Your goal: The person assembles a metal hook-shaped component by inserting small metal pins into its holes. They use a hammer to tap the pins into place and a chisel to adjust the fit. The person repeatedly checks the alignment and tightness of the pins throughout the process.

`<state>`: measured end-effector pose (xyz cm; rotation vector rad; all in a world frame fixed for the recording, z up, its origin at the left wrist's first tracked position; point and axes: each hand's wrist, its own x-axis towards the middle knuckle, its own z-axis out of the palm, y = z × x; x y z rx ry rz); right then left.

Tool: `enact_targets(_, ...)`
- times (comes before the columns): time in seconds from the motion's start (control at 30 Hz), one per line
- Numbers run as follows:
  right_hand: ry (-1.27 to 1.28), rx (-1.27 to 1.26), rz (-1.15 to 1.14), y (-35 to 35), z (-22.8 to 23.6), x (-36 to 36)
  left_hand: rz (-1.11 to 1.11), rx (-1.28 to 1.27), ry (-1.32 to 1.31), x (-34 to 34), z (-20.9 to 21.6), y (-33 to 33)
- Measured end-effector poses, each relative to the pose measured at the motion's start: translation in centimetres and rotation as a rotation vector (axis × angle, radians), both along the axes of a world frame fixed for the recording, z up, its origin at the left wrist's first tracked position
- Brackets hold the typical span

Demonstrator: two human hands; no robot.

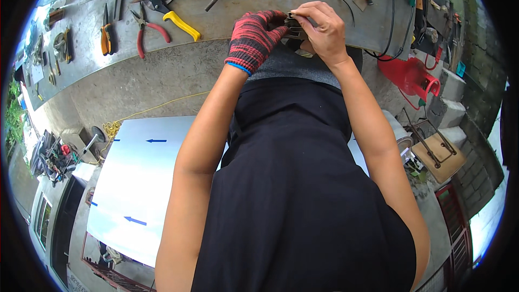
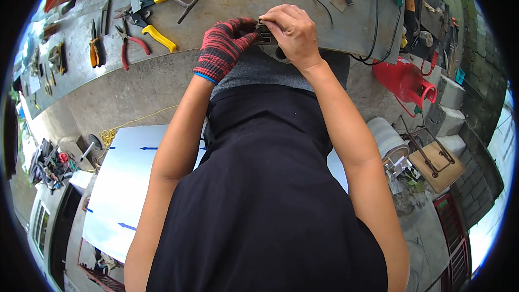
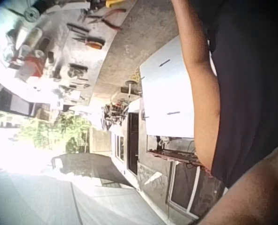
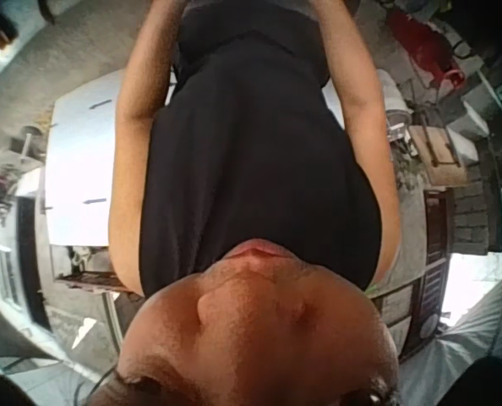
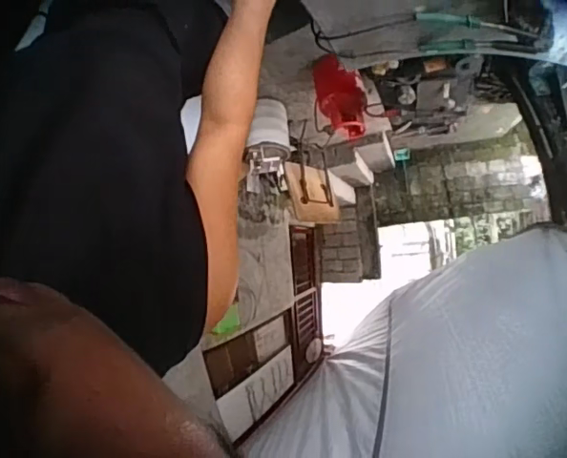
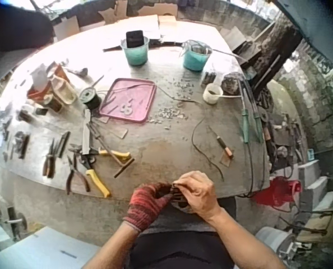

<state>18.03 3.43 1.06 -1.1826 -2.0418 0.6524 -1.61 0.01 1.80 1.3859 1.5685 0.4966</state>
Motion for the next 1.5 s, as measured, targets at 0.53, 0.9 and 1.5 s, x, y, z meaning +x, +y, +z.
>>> enact_targets(0.53,-0.020,-0.004,0.019,0.4,-0.1,-0.1,0.099,-0.145,-0.076,0.1,0.7,1.5)
enact_targets(0.9,-0.003,0.026,0.024,0.6,-0.6,0.3,0.082,-0.176,-0.039,0.5,0.9,2.5)
enact_targets(1.5,0.209,-0.174,-0.360,-1.0,1.1,4.6,0.090,-0.231,-0.071,-0.1,1.0,3.2)
